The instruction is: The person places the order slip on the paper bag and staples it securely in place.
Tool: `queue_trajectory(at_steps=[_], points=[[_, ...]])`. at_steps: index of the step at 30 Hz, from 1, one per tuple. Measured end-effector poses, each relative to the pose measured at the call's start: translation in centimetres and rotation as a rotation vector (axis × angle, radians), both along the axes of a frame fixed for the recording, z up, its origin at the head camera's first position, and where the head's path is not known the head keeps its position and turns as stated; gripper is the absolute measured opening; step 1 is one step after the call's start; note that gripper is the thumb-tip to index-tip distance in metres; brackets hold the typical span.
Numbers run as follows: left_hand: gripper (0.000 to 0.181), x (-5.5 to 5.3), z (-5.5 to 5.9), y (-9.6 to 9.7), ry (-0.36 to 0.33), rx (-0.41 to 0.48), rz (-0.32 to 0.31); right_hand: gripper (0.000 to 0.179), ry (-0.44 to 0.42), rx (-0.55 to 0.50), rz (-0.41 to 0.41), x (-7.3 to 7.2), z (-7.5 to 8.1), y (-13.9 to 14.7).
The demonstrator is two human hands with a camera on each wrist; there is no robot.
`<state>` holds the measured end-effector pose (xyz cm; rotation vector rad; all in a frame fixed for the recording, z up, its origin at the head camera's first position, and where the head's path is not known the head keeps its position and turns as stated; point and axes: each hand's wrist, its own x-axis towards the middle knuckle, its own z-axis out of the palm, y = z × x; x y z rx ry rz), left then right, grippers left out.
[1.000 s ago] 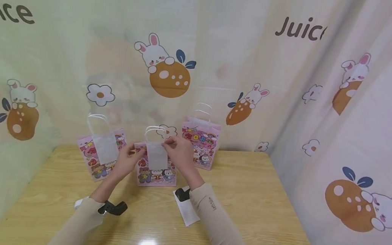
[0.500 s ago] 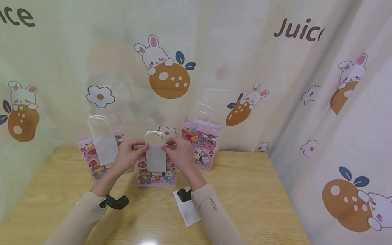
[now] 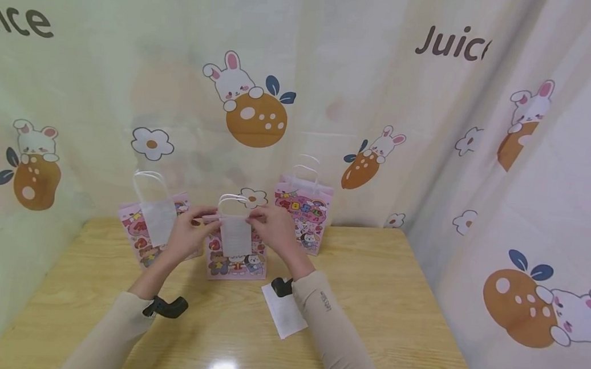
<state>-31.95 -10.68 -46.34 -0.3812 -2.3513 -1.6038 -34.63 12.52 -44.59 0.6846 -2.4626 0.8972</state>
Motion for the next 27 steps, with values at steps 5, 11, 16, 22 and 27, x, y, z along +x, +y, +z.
queue_trajectory(at_steps=[5, 11, 16, 22, 27], points=[[0.035, 2.2, -0.7, -2.8, 0.004, 0.005, 0.004, 0.008, -0.024, -0.007, 0.011, -0.1, 0.2, 0.0], [0.026, 4.1, -2.2, -7.8, -0.054, -0.153, -0.039, 0.008, -0.006, -0.028, 0.011, -0.5, 0.8, 0.2], [0.023, 5.5, -4.0, -12.0, -0.144, -0.263, -0.011, 0.008, -0.019, -0.032, 0.000, -0.6, 0.9, 0.3], [0.029, 8.0, -6.9, -16.6, -0.236, -0.266, 0.010, 0.009, -0.046, -0.034, 0.009, -0.5, 0.7, 0.0], [0.035, 10.3, -9.0, -18.8, -0.341, -0.225, 0.021, 0.009, -0.063, -0.019, 0.024, -0.4, 0.3, -0.3]])
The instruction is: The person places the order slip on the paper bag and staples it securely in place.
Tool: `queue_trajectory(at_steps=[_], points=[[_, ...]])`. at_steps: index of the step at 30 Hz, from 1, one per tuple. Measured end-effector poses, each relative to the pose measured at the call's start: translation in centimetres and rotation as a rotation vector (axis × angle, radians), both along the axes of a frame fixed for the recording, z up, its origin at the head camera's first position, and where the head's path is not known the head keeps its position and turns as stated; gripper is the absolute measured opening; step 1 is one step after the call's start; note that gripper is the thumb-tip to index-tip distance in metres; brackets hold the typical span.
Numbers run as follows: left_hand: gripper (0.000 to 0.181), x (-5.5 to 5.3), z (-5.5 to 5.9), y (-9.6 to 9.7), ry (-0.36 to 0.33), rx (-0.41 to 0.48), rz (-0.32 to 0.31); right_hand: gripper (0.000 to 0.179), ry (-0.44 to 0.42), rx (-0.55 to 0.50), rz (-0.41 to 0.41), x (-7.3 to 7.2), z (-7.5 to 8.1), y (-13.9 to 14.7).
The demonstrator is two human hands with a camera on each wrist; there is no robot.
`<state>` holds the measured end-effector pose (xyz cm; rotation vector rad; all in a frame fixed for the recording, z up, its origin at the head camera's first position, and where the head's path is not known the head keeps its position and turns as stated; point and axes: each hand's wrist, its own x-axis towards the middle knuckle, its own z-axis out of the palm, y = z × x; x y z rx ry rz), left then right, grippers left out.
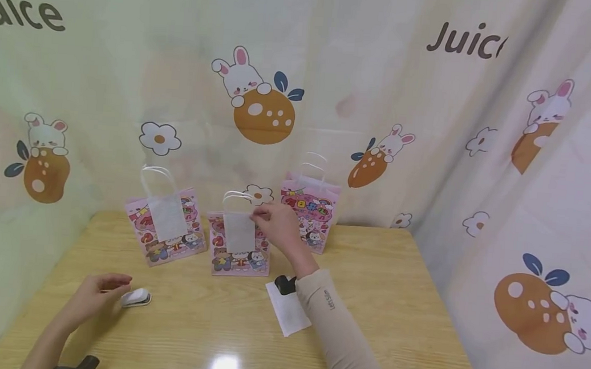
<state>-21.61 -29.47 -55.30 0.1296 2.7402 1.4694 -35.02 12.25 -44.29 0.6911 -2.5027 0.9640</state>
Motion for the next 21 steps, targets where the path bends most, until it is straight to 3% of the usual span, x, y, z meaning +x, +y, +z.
queue_trajectory(at_steps=[6, 14, 21], points=[[0.048, 0.9, -1.5, -0.2, -0.030, 0.022, -0.007, 0.009, 0.038, 0.011, 0.004, -0.1, 0.2, 0.0], [0.047, 0.9, -2.5, 0.6, 0.040, -0.100, 0.019, 0.009, 0.033, 0.015, 0.005, -0.3, 0.3, -0.2], [0.040, 0.6, -3.2, 1.1, 0.095, -0.120, 0.031, 0.010, 0.018, 0.003, 0.006, -0.1, -0.2, -0.2]])
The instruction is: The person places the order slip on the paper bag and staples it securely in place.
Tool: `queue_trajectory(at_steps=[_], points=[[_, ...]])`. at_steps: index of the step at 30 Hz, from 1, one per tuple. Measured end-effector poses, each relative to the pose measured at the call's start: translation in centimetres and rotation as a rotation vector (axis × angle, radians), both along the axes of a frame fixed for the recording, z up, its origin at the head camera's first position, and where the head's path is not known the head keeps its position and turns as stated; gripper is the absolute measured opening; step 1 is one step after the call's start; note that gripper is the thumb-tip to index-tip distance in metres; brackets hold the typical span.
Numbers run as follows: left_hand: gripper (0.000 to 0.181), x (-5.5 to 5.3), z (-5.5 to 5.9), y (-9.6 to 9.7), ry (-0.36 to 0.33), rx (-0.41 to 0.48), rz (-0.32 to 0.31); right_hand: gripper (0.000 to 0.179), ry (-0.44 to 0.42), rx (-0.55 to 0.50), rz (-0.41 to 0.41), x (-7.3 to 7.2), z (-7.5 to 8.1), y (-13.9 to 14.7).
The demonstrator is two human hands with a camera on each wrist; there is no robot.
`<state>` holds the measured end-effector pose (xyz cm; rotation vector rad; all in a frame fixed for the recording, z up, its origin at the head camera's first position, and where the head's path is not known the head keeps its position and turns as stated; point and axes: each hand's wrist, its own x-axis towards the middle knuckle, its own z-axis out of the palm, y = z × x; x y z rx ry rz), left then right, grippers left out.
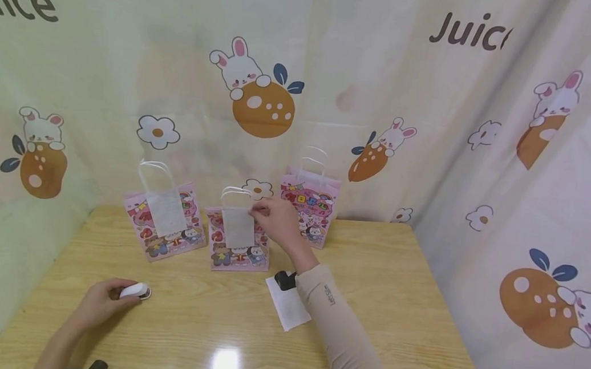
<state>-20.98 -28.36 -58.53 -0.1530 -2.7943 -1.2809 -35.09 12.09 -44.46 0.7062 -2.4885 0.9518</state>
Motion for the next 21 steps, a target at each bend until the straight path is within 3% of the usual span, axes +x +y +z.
queue_trajectory(at_steps=[3, 7, 15, 18, 21], points=[[0.037, -0.1, 0.0, 0.3, 0.014, 0.007, -0.006, 0.010, 0.011, 0.006, 0.006, 0.0, 0.0, 0.0], [0.033, -0.2, 1.1, 1.5, 0.022, 0.041, -0.014, 0.011, 0.011, 0.009, 0.007, -0.2, 0.1, -0.1], [0.040, -0.9, 3.1, 4.7, -0.057, 0.257, -0.039, 0.011, -0.034, -0.008, -0.003, -0.4, -0.1, -0.3], [0.034, -1.2, 4.3, 6.1, -0.052, 0.303, -0.053, 0.012, -0.036, 0.006, -0.011, -0.4, -0.2, -0.4], [0.027, -1.2, 6.4, 7.8, -0.017, 0.337, -0.082, 0.012, -0.044, 0.010, -0.008, -0.4, -0.1, -0.4]])
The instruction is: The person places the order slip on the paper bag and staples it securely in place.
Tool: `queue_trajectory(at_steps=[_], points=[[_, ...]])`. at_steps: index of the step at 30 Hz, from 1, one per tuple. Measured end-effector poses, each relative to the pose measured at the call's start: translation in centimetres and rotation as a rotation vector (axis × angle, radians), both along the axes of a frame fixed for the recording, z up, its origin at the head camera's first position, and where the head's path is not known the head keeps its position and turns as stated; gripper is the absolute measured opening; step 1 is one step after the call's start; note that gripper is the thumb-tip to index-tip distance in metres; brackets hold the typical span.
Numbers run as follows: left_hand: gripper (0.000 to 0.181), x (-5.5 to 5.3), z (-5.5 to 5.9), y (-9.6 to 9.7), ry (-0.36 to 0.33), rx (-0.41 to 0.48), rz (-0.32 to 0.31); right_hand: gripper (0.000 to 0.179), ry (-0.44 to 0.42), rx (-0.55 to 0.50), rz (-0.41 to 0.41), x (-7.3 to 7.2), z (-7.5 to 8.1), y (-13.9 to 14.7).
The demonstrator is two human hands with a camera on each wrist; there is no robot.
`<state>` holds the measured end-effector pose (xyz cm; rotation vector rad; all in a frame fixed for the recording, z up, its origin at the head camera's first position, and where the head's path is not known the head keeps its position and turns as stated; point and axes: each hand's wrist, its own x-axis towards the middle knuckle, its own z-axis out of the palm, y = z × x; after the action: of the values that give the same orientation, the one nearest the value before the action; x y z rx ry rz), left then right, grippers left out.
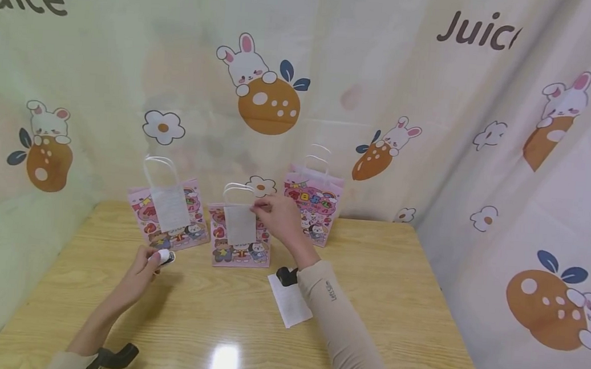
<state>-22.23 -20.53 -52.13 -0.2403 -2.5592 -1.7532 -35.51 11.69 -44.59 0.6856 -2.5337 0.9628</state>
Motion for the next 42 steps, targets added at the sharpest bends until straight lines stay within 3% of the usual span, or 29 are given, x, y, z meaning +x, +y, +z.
queue_trajectory(at_steps=[3, 6, 11, 16, 21, 27, 36, 42], points=[[0.024, -0.2, 2.3, 1.6, 0.038, 0.058, -0.012, 0.011, 0.007, -0.004, 0.003, 0.0, 0.1, 0.0], [0.036, -0.8, 3.5, 2.9, 0.044, 0.132, -0.002, 0.011, 0.014, -0.008, 0.002, -0.1, 0.1, 0.0], [0.060, -2.3, 3.5, 4.4, 0.046, 0.165, 0.057, 0.011, 0.005, -0.020, 0.011, -0.1, 0.0, 0.0], [0.054, -3.4, 4.0, 6.0, 0.162, 0.205, 0.039, 0.010, 0.007, -0.035, 0.007, -0.1, -0.2, 0.0], [0.055, -4.1, 5.2, 7.7, 0.304, 0.160, 0.015, 0.011, 0.006, -0.040, 0.017, 0.1, -0.2, 0.0], [0.051, -5.2, 6.9, 9.6, 0.415, 0.086, 0.007, 0.011, 0.045, -0.019, 0.024, 0.2, 0.0, 0.0], [0.052, -7.2, 7.7, 11.2, 0.596, -0.020, -0.055, 0.011, 0.047, -0.002, 0.040, 0.1, 0.0, 0.1], [0.053, -8.3, 8.3, 11.8, 0.627, -0.065, -0.090, 0.013, 0.014, 0.016, 0.020, 0.2, 0.3, 0.0]])
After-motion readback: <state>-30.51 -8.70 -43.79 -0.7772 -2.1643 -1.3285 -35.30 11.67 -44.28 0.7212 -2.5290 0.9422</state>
